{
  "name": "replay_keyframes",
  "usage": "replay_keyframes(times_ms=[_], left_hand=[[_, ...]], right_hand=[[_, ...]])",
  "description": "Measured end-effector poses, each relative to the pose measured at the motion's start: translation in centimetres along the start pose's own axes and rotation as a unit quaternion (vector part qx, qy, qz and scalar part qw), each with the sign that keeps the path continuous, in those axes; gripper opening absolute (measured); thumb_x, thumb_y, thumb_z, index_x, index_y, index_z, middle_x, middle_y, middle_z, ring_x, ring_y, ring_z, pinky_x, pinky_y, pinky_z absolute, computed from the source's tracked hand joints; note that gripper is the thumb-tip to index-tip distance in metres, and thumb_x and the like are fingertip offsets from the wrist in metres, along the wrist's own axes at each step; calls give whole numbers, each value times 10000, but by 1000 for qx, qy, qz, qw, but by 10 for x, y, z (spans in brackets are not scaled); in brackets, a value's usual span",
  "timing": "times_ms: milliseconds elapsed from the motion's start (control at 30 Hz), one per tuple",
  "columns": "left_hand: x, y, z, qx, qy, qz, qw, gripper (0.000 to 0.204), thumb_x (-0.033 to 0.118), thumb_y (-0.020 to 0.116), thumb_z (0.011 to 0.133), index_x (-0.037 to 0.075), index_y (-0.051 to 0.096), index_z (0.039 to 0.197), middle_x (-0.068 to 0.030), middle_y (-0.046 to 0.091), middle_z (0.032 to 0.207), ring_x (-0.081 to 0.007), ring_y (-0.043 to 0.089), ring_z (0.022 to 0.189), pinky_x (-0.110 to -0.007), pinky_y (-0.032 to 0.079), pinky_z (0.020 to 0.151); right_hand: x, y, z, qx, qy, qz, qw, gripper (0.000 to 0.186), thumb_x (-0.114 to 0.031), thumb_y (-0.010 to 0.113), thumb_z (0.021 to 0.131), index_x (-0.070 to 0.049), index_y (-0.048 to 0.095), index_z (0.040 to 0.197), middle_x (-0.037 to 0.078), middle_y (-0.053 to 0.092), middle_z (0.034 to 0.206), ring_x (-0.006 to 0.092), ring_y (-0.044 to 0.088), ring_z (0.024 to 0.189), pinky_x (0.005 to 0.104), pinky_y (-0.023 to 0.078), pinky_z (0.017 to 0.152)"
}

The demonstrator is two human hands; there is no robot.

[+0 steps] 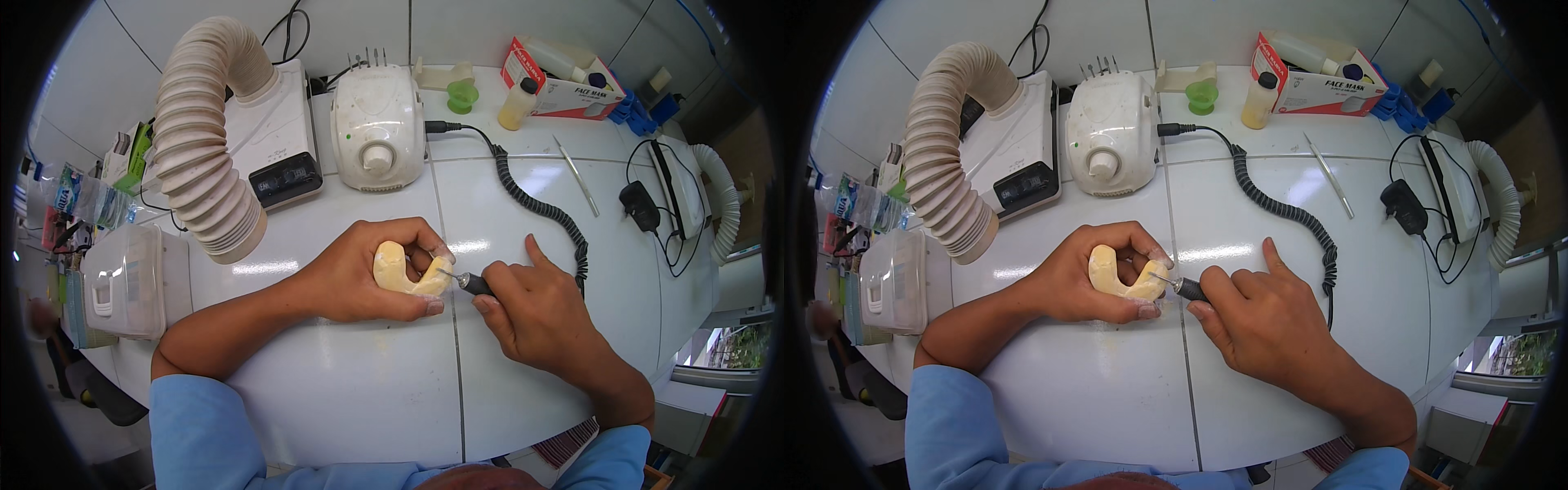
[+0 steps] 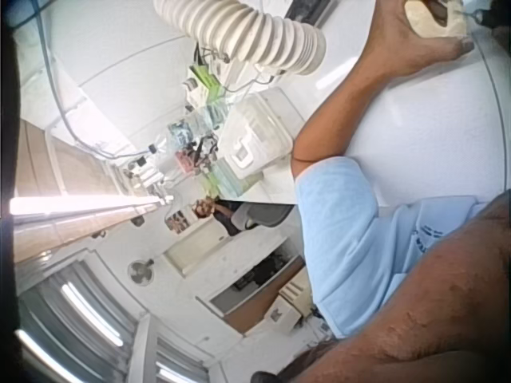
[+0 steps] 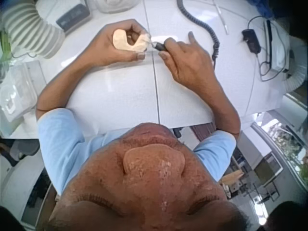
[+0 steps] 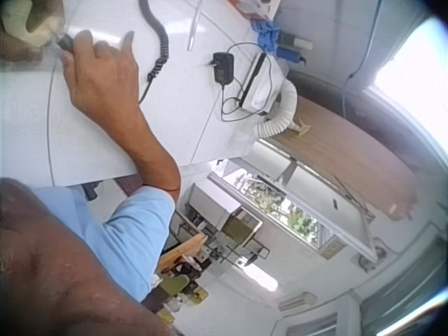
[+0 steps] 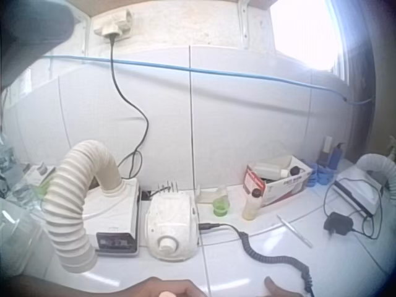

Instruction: The person trims a dental mold using a rotary tool held in their right hand while securing the mold with their left hand.

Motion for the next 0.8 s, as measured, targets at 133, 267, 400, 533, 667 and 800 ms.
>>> replay_keyframes(times_ms=[133,267,400,533,667,800], left_hand=[[2,0,-1,-1,-7,4,1000,540,114,964,830,23,701,1294,-33,743,1066,-93,707,998,-263,571,915],[-1,0,0,-2,-3,-7,1000,539,115,964,831,23,701,1292,-32,742,1068,-97,710,1000,-262,573,920],[0,0,-1,0,-2,-1,1000,536,111,961,832,22,700,1292,-35,744,1080,-101,714,1010,-266,576,929],[2,0,0,-7,-12,5,1000,535,103,958,832,19,699,1293,-40,746,1096,-106,718,1026,-272,581,944],[-1,0,-1,-2,-6,-15,1000,536,99,956,831,17,697,1293,-41,744,1087,-105,716,1020,-271,578,936],[0,1,0,-4,-2,-17,1000,535,99,953,830,17,697,1293,-43,745,1090,-108,717,1016,-269,576,931]], right_hand=[[-1,-1,1,-3,1,1,1000,219,-265,746,1051,-64,659,1045,90,642,687,334,688,627,673,563,1100],[0,0,0,-5,1,-1,1000,221,-267,746,1052,-62,662,1049,91,645,693,332,688,627,676,561,1101],[-2,-1,0,-2,-3,0,1000,224,-270,743,1055,-62,660,1057,89,641,692,328,688,627,679,561,1100],[4,1,0,2,9,5,1000,228,-279,735,1062,-66,656,1060,84,632,686,325,686,628,683,558,1102],[-3,1,0,-9,-10,-2,1000,229,-277,736,1061,-65,652,1053,86,627,688,329,686,629,684,562,1097],[-1,0,-1,-9,2,3,1000,229,-281,737,1062,-68,653,1048,86,632,693,327,689,637,684,557,1100]])
Point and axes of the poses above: each hand's wrist, its own z-axis towards the middle knuckle, its own y-axis out of the palm, x = y × z, the point moved 7 cm from there along z, towards the middle knuckle
